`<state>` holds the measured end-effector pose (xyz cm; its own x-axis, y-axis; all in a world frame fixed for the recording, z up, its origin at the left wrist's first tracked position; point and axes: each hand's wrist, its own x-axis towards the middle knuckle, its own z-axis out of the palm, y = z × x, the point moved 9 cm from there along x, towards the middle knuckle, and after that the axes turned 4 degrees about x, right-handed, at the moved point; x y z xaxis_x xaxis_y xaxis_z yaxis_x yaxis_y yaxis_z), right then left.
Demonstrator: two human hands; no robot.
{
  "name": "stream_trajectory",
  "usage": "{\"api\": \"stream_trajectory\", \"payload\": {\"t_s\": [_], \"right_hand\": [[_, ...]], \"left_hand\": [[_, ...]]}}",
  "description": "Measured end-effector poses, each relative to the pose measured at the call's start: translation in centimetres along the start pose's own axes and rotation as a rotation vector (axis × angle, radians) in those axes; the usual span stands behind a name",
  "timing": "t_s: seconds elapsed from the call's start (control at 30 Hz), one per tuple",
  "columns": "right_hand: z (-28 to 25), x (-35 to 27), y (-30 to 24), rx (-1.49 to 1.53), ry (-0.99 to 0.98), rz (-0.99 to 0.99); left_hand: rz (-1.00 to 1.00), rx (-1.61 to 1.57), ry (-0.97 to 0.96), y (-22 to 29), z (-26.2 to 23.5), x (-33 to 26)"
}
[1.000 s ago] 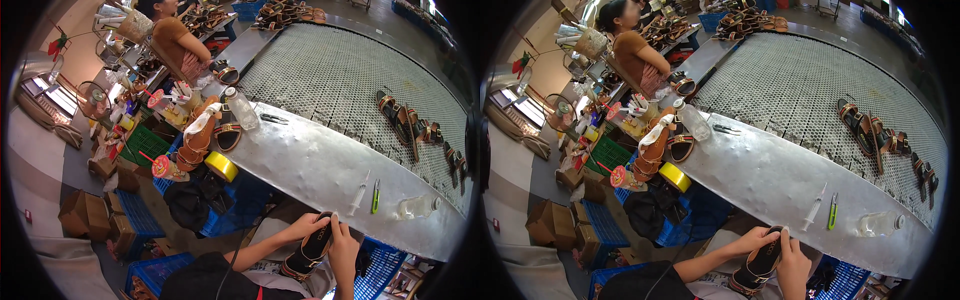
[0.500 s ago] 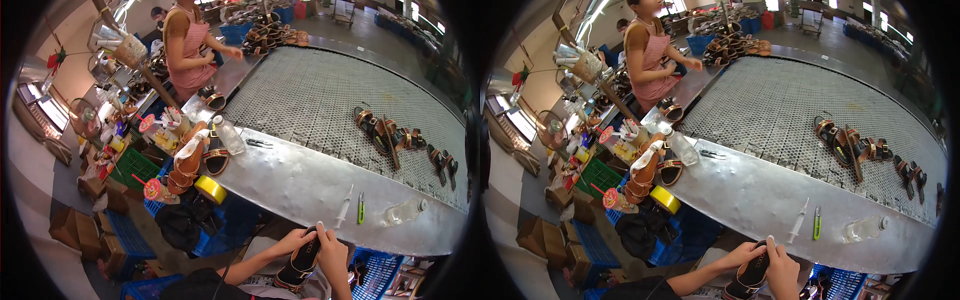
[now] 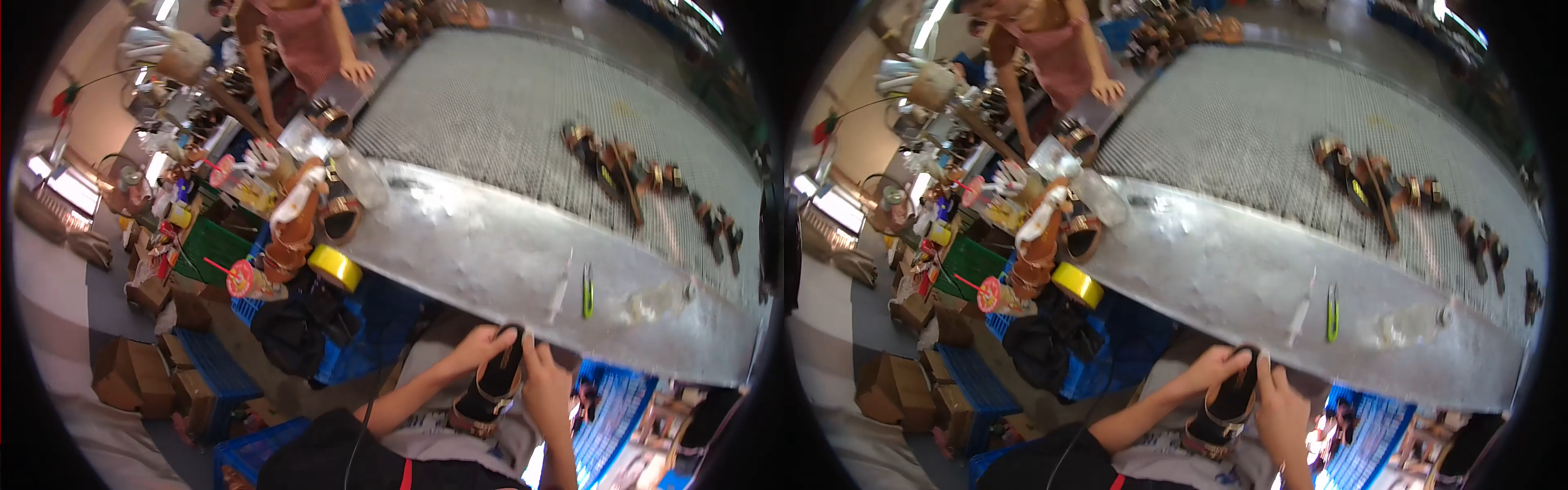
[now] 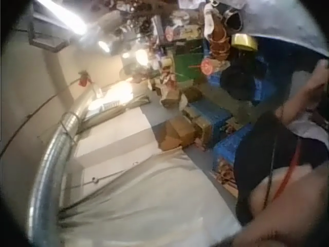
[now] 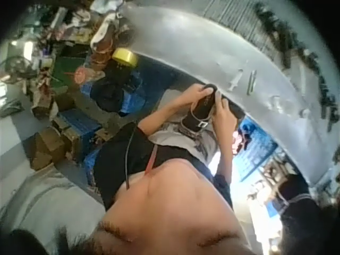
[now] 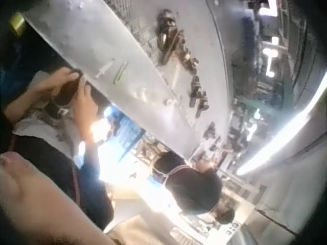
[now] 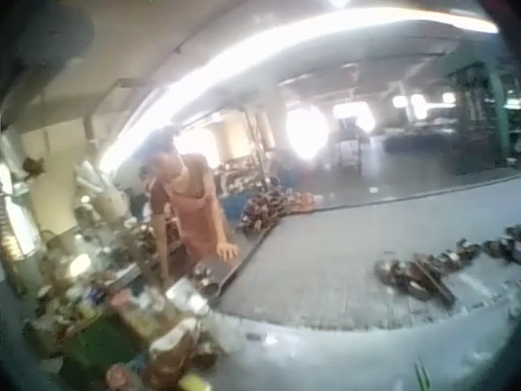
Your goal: Cleaning and inspecting sandals on a factory production line.
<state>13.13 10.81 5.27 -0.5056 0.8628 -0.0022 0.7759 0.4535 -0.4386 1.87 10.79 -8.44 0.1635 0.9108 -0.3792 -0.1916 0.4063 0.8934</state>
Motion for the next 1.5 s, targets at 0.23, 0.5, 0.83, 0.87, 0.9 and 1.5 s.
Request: {"api": "stream_trajectory", "payload": {"t_s": [0.23,0.5,0.83,0.87,0.9,1.5], "right_hand": [[0.9,2.3,-0.3,0.037,-0.014,-0.012],[0.7,2.5,1.5,0.072,0.023,0.002],[0.7,1.4,0.2,0.026,0.025,0.025],[0.4,1.0,-0.1,0.018,0.0,0.016],[0.5,1.1,-0.6,0.021,-0.023,0.025],[-1.0,0.5,-0.7,0.086,-0.008,0.003]], "left_hand": [[-0.036,0.025,0.065,2.0,-3.0,0.0],[-0.076,-0.041,0.017,1.3,-1.2,1.1],[-0.026,-0.007,-0.053,-1.7,-0.4,1.1],[-0.011,0.01,-0.061,-0.9,-0.3,0.9],[-0.021,-0.01,-0.046,-0.3,-0.3,0.2],[0.022,0.063,-0.074,1.0,0.0,0.0]]}}
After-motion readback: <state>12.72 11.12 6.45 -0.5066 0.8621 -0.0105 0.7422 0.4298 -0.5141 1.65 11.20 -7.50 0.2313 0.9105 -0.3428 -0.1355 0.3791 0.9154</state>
